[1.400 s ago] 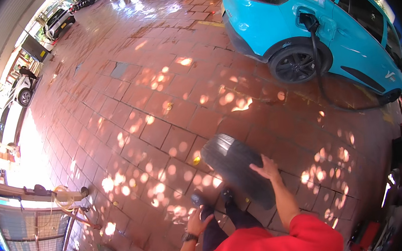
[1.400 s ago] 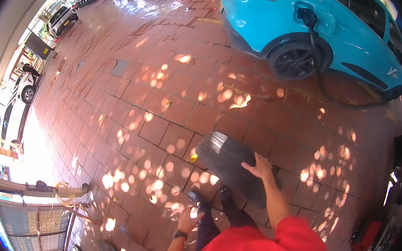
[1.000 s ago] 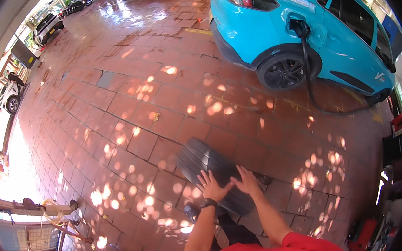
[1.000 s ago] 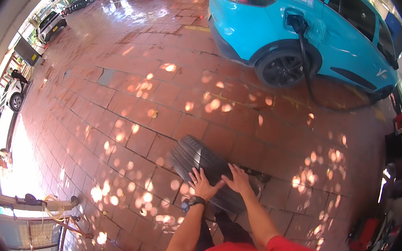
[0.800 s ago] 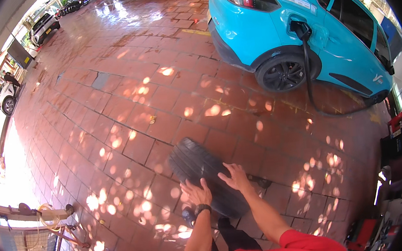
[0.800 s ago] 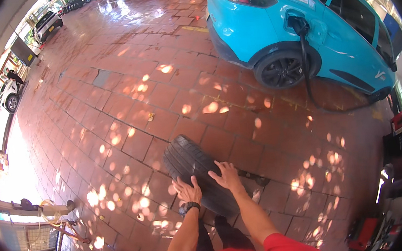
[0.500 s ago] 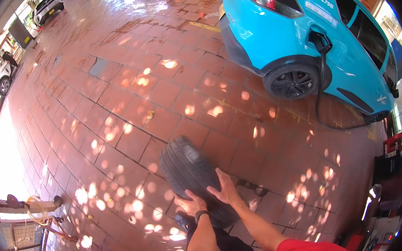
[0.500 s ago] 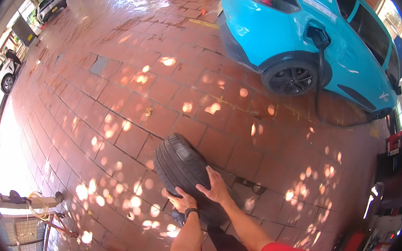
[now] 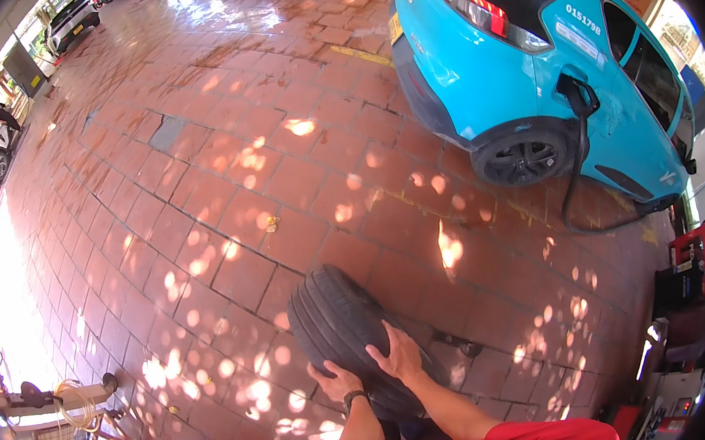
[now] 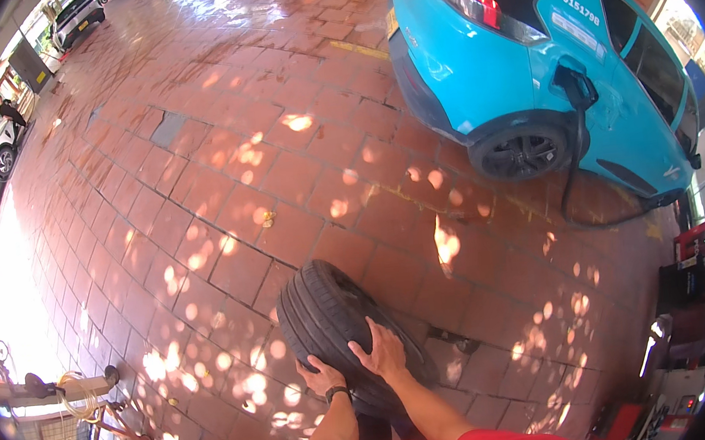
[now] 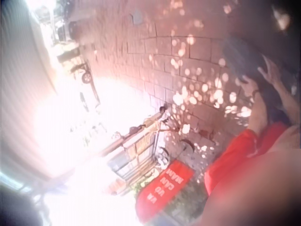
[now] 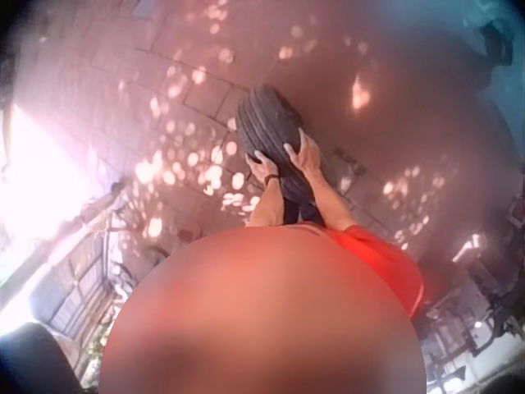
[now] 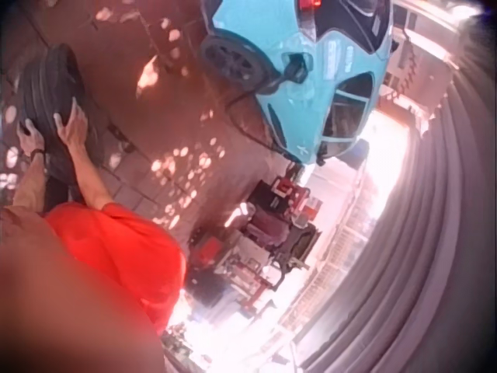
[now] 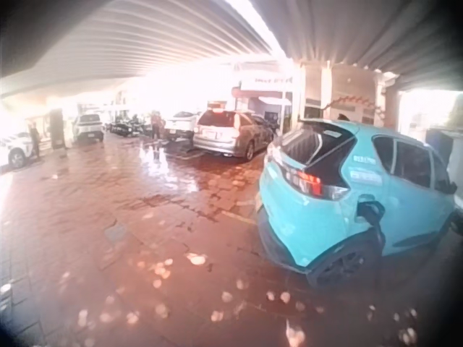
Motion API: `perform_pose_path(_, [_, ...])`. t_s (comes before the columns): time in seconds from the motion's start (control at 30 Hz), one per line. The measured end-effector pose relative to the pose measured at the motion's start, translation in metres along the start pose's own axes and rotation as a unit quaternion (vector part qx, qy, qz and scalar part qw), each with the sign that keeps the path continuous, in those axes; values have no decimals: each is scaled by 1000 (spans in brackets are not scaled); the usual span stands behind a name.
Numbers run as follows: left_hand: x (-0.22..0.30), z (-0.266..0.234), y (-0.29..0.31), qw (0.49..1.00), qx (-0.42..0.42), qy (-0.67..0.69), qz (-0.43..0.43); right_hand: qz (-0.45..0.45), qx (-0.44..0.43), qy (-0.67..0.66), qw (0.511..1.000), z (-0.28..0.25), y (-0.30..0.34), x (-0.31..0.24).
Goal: The person carries a tire to a white car raised on a jack, lifts the tire onto the wheel hub, and secures it by hand-tightening the lug nuts. The person remains crouched or seated on the floor while fastening the nuts.
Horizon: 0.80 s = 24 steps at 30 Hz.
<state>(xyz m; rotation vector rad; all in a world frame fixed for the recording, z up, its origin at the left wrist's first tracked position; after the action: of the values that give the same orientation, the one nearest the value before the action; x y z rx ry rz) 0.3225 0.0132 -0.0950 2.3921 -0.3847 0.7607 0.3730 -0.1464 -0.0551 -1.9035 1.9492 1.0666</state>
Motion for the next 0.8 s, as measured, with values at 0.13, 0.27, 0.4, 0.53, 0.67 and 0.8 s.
perform_pose_path(0.13, [20,0,-45,998,-26,-12,-49,49,-45,38,997,5,-39,-32])
perform_pose_path(0.27, [45,0,-102,996,-11,-24,80,7,-52,18,998,9,-92,-60])
perform_pose_path(0.4, [38,6,-86,995,9,26,96,40,-57,19,997,9,-104,-52])
perform_pose_path(0.53, [32,27,-35,997,-30,53,-42,-21,-5,-10,1000,-7,-107,-31])
perform_pose_path(0.67, [70,47,-32,997,9,51,-52,-52,-34,-15,998,-27,-138,-19])
perform_pose_path(0.8, [113,64,-37,995,50,52,-72,-16,-13,-2,1000,-41,-163,-17])
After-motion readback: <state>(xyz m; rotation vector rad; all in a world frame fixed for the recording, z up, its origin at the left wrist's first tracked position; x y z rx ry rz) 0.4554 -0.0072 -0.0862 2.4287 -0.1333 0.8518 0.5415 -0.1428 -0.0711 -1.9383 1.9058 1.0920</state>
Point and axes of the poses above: each hand's wrist, its own y-axis away from the middle knuckle, its own z-axis out of the palm, x = y × z, the point moved 2 cm from there along -y, towards the middle knuckle, and after that the axes turned 9 degrees about -x, right-handed, at the moved point
